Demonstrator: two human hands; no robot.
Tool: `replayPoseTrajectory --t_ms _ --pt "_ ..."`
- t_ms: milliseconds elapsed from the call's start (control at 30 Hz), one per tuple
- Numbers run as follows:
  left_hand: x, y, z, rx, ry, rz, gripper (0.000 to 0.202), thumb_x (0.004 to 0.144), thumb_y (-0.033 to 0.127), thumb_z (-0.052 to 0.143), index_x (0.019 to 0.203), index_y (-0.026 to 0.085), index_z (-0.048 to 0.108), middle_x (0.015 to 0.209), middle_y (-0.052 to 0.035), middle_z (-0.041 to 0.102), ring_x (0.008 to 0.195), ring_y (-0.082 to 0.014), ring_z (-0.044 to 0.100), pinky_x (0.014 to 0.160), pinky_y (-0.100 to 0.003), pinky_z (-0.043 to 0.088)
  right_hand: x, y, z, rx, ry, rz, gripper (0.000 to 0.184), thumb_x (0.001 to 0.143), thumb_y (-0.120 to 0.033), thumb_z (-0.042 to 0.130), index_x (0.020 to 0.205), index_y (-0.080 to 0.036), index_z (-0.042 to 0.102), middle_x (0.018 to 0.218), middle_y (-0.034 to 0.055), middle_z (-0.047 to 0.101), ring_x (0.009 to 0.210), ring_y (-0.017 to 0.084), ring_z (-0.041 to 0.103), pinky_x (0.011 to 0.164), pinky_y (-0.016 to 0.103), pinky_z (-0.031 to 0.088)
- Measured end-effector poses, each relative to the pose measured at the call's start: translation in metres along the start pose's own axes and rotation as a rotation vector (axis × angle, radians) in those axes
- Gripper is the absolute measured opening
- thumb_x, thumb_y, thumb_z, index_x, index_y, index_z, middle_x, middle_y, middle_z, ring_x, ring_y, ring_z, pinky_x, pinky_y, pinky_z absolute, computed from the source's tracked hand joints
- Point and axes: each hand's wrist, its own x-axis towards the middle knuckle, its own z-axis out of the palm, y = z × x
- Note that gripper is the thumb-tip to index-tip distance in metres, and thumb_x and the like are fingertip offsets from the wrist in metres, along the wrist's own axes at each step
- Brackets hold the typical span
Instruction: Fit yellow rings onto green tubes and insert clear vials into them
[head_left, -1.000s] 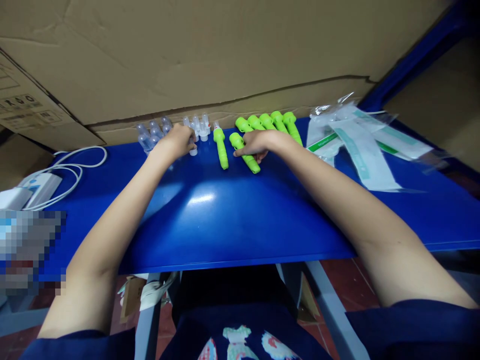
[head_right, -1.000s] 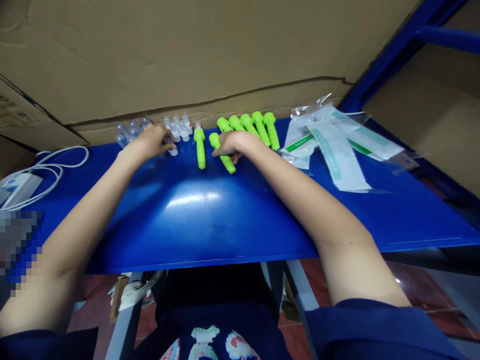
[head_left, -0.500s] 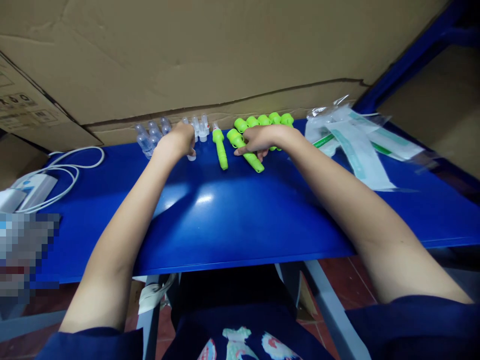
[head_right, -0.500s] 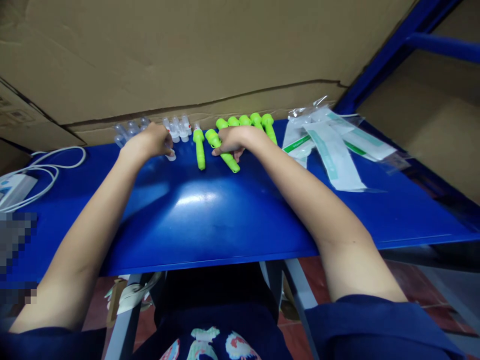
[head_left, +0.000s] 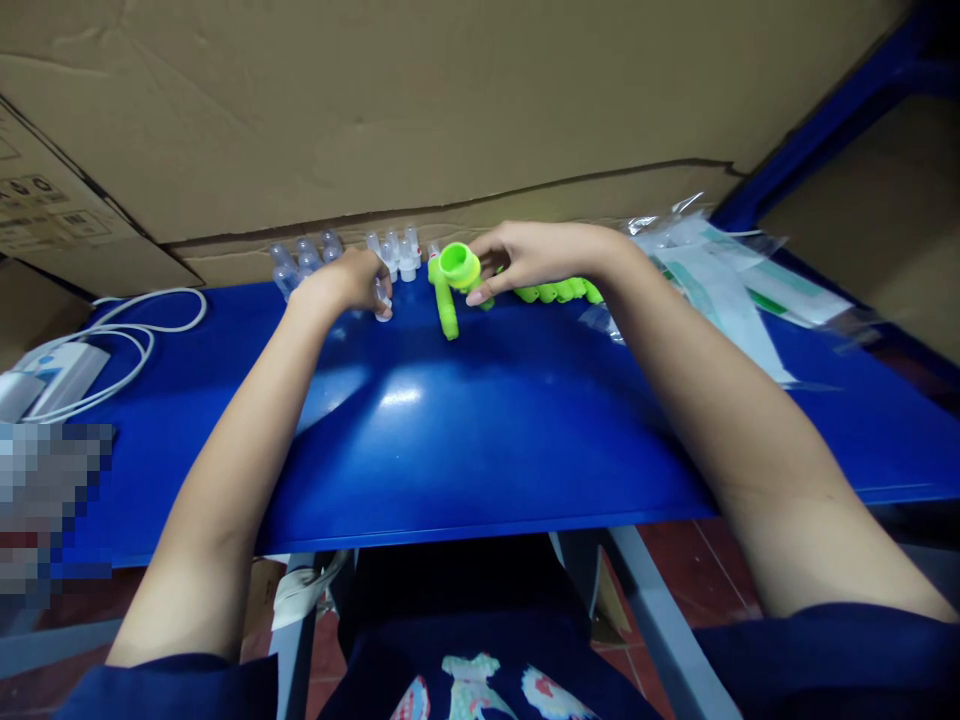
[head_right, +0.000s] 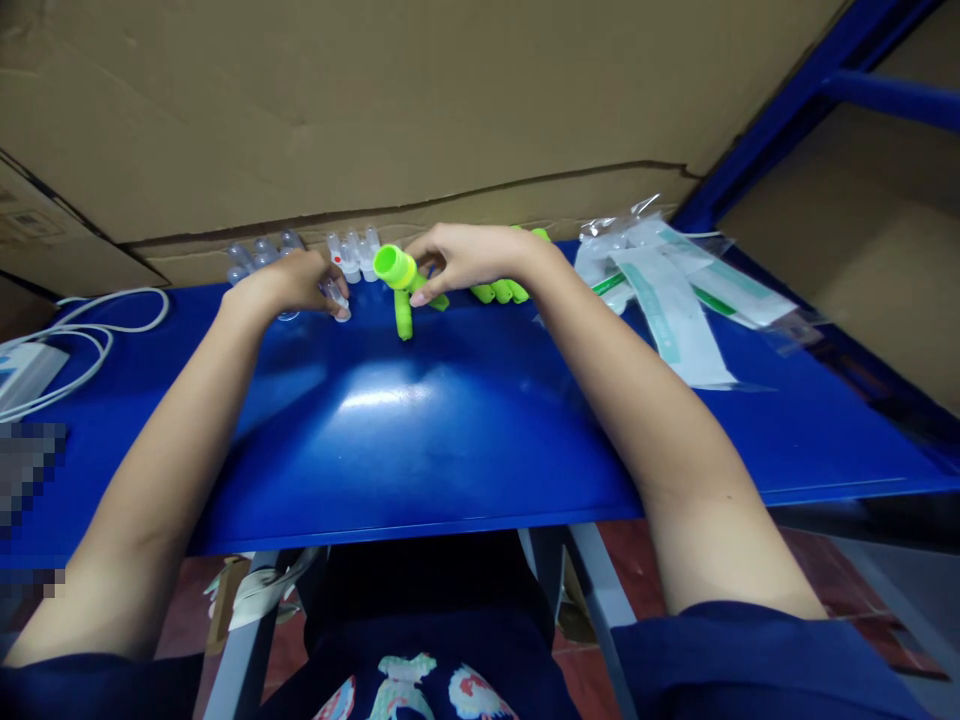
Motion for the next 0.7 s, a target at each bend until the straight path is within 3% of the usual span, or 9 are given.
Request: replayPoseTrajectory --t_ms 267,333,500,700 --pt "-0.003 0.001 0.000 -0.005 -0.013 -0.023 0.040 0.076 0.025 0.082 0.116 0.017 0.079 0.111 -0.0110 0.080 0.104 -0.0278 0.074 0.090 -0.033 0.056 -0.005 -0.019 0.002 0.091 0.024 0.101 0.035 0.087 -0.019 0.076 0.121 -0.024 0.081 0.121 0.0024 0.079 0.113 0.023 0.072 0.088 0.027 0.058" --pt "-0.002 0.000 0.001 0.000 -0.013 -0.027 0.041 0.076 0.026 0.082 0.116 0.019 0.079 0.112 -0.0101 0.080 0.104 -0.0276 0.074 0.090 -0.032 0.056 -0.002 -0.013 0.003 0.077 0.029 0.028 0.033 0.085 -0.019 0.078 0.117 -0.025 0.082 0.122 0.0017 0.080 0.115 0.023 0.072 0.091 0.029 0.059" --pt "-0.001 -0.001 0.000 0.025 -0.046 -0.033 0.044 0.079 0.029 0.080 0.122 0.019 0.078 0.114 -0.0094 0.080 0.104 -0.0256 0.074 0.090 -0.029 0.055 0.012 0.017 0.007 0.110 0.068 -0.399 0.023 0.080 -0.028 0.083 0.103 -0.024 0.084 0.108 -0.0011 0.082 0.105 0.022 0.074 0.095 0.032 0.059" --pt "0.000 -0.001 0.001 0.008 -0.026 -0.045 0.046 0.077 0.031 0.082 0.122 0.020 0.079 0.113 -0.0093 0.080 0.104 -0.0264 0.074 0.092 -0.030 0.055 0.019 0.029 0.011 0.164 0.079 -0.454 0.023 0.079 -0.035 0.086 0.097 -0.021 0.081 0.098 -0.0005 0.079 0.100 0.023 0.072 0.093 0.035 0.057"
